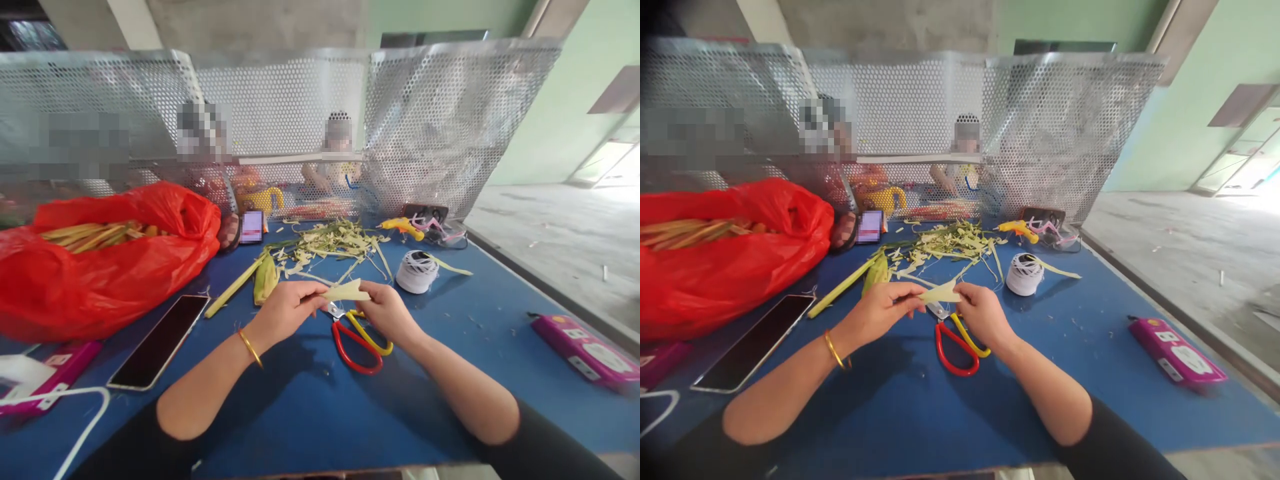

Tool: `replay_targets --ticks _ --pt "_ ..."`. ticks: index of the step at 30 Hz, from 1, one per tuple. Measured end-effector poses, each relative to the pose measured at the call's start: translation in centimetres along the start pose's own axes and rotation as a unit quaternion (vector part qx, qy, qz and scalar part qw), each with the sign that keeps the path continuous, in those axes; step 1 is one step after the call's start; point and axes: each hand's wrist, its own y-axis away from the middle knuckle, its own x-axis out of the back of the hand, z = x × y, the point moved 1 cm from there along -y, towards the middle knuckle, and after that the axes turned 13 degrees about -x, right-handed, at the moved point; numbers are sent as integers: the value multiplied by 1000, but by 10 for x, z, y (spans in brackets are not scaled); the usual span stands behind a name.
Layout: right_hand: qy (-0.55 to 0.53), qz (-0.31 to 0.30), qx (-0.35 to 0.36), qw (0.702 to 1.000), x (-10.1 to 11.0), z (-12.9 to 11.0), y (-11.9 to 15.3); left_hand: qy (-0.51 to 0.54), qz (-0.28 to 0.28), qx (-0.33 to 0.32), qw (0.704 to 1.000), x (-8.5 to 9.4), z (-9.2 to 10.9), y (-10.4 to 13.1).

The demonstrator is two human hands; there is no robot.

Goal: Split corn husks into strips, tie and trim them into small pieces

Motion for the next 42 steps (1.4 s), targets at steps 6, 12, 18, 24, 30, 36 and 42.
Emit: replay_targets --ticks 6,12,18,24,30,36,42 --pt "196 27 126 972 6 -7 6 -156 105 -61 980 -19 2 -1" --pt "69 -63 40 995 1 -4 3 -253 103 -118 955 -25 5 7" --pt "-174 -90 -12 980 0 -7 3 -84 27 36 995 -28 -1 8" --pt "-217 -30 -22 975 5 -11 2 52 62 75 994 -27 -12 7" --pt "-205 -6 -7 979 7 -11 4 83 73 84 990 -30 -10 7" --pt "-198 8 -5 980 8 -10 2 85 50 73 992 -32 -5 8" --pt "-193 20 -3 981 6 -8 1 125 72 105 984 -34 -3 8"
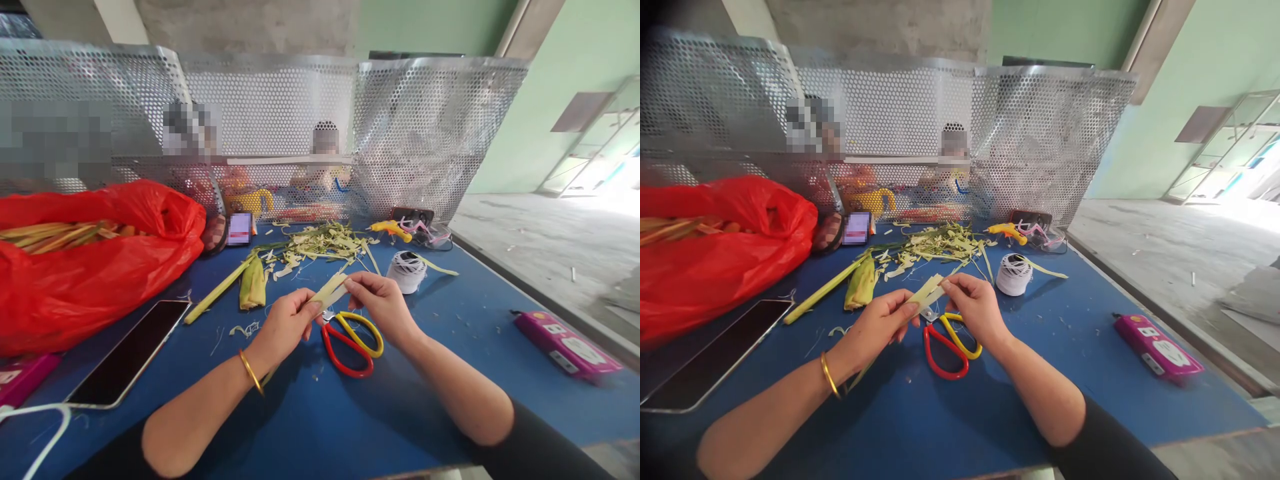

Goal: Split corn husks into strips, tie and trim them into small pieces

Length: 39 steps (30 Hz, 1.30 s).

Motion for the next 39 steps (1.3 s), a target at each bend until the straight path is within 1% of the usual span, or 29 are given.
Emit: replay_targets --ticks 6,9,12,17,19,21,22,24,25,26,27,28,29,30,31,32,33,34,36,37,38,39 --pt "-47 11 0 999 -1 1 0 -79 17 -14 997 3 1 0" --pt "-59 11 12 998 -1 0 -1 -84 17 -13 996 3 1 0" --pt "-51 10 15 999 0 0 -1 -38 12 3 999 2 -1 -1" --pt "-18 23 20 999 -1 4 -1 85 32 73 993 -2 -2 -1" --pt "-2 27 26 999 -3 7 -1 114 23 90 989 -4 -2 0" --pt "18 31 28 999 -4 10 0 122 0 95 988 -6 -1 1" --pt "30 32 28 999 -5 11 0 123 -3 95 988 -7 -1 1" --pt "59 32 31 997 -5 11 0 126 19 93 987 -6 -2 0" --pt "91 32 35 995 -5 11 0 128 40 93 987 -4 -3 -2" --pt "145 27 37 988 -4 10 1 130 65 92 985 -2 -5 -3" --pt "223 15 38 974 -4 9 2 130 87 90 983 1 -6 -5" --pt "318 -4 38 947 -4 8 5 129 106 89 982 4 -8 -7" --pt "417 -30 40 907 -5 7 8 128 121 89 980 7 -10 -9" --pt "505 -57 44 860 -5 6 11 128 134 90 978 10 -12 -11" --pt "571 -80 51 816 -6 6 15 131 143 95 976 12 -13 -12" --pt "614 -95 59 781 -8 5 19 136 150 100 974 14 -14 -13" --pt "641 -103 68 758 -9 5 21 143 155 105 972 15 -15 -13" --pt "657 -109 72 743 -10 5 23 149 159 109 970 15 -14 -14" --pt "673 -112 66 728 -11 6 23 159 166 110 967 16 -13 -14" --pt "676 -107 58 727 -11 7 22 161 170 110 966 16 -12 -14" --pt "672 -97 45 733 -11 8 19 161 175 108 965 16 -11 -14" --pt "659 -85 29 747 -10 8 17 161 180 105 965 16 -10 -15"
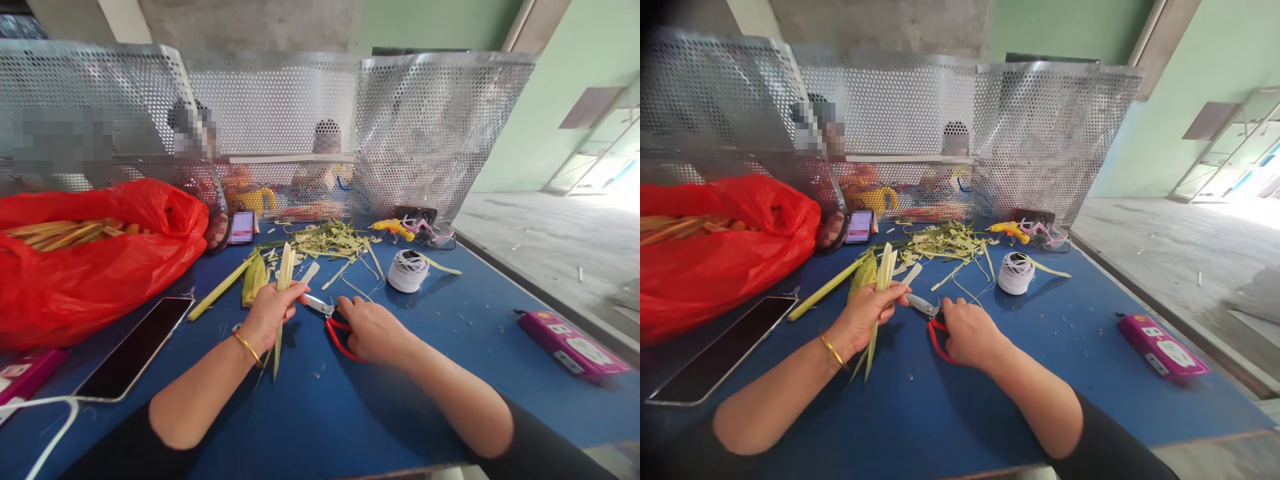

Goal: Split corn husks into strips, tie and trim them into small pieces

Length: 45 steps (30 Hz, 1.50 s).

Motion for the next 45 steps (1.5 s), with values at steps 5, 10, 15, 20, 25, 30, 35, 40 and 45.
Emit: replay_targets --ticks 5,10,15,20,25,30,35,40,45 --pt "-254 -19 -36 966 -2 9 -13 12 27 -21 999 4 2 -4" --pt "-490 11 -54 870 -7 15 -23 15 50 -39 998 9 2 -10" --pt "-570 -16 -55 819 -2 16 -22 0 66 -44 997 12 3 -12" --pt "-532 -29 -14 846 7 17 -17 -3 71 -42 997 11 6 -11" --pt "-528 -45 -10 848 6 16 -16 -13 55 -40 998 10 5 -10" --pt "-551 -56 -28 832 5 17 -17 -18 35 -33 999 10 2 -10" --pt "-558 -65 -28 827 6 16 -17 -35 22 -26 999 9 1 -11" --pt "-559 -69 -22 826 7 16 -16 -47 18 -29 998 9 1 -12" --pt "-507 -24 -45 860 9 18 -15 -37 16 -23 999 10 -1 -13"
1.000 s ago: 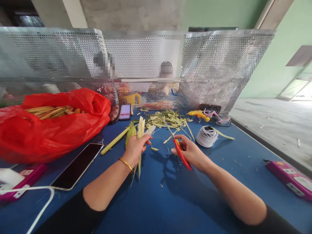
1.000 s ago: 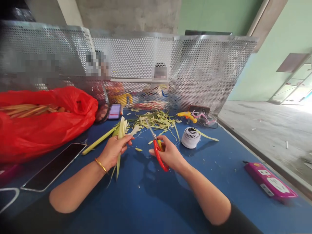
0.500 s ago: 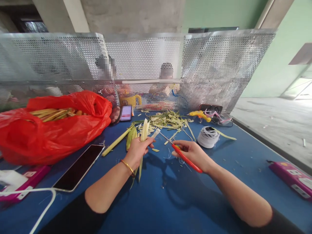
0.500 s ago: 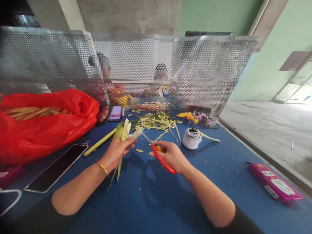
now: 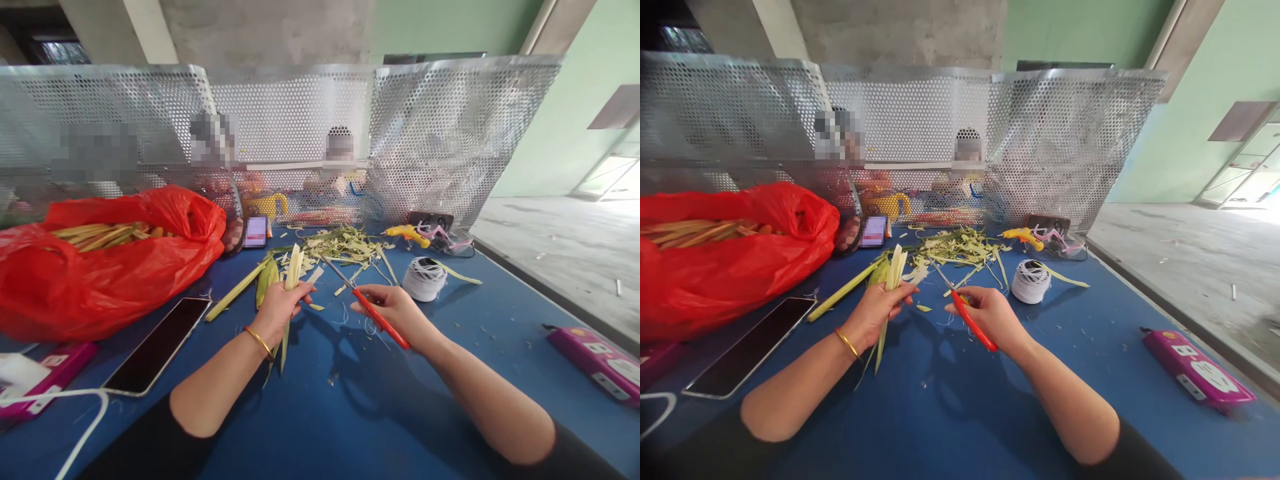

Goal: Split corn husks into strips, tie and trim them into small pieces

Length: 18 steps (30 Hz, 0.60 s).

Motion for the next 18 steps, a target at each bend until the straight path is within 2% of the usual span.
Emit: replay_targets --ticks 2,4,7,9,11,13,15,17,18 --pt "110 66 12 992 1 -1 0 9 -1 9 1000 0 1 2" --pt "259 113 26 959 -1 -3 2 24 -16 22 999 -2 2 5" --pt "413 105 43 903 -7 -2 4 57 -67 46 995 -5 5 13" --pt "437 88 72 892 -10 -2 7 80 -107 57 989 -8 7 18" --pt "392 88 122 907 -9 -3 8 95 -146 74 982 -11 9 24" --pt "255 79 149 952 -7 -5 9 101 -182 98 973 -14 9 29" --pt "60 33 118 991 -5 -5 8 102 -210 116 965 -18 8 34" --pt "-98 -11 70 993 -5 -4 6 97 -225 124 962 -22 6 38" --pt "-143 -19 54 988 -6 -4 6 91 -230 125 961 -23 5 40"
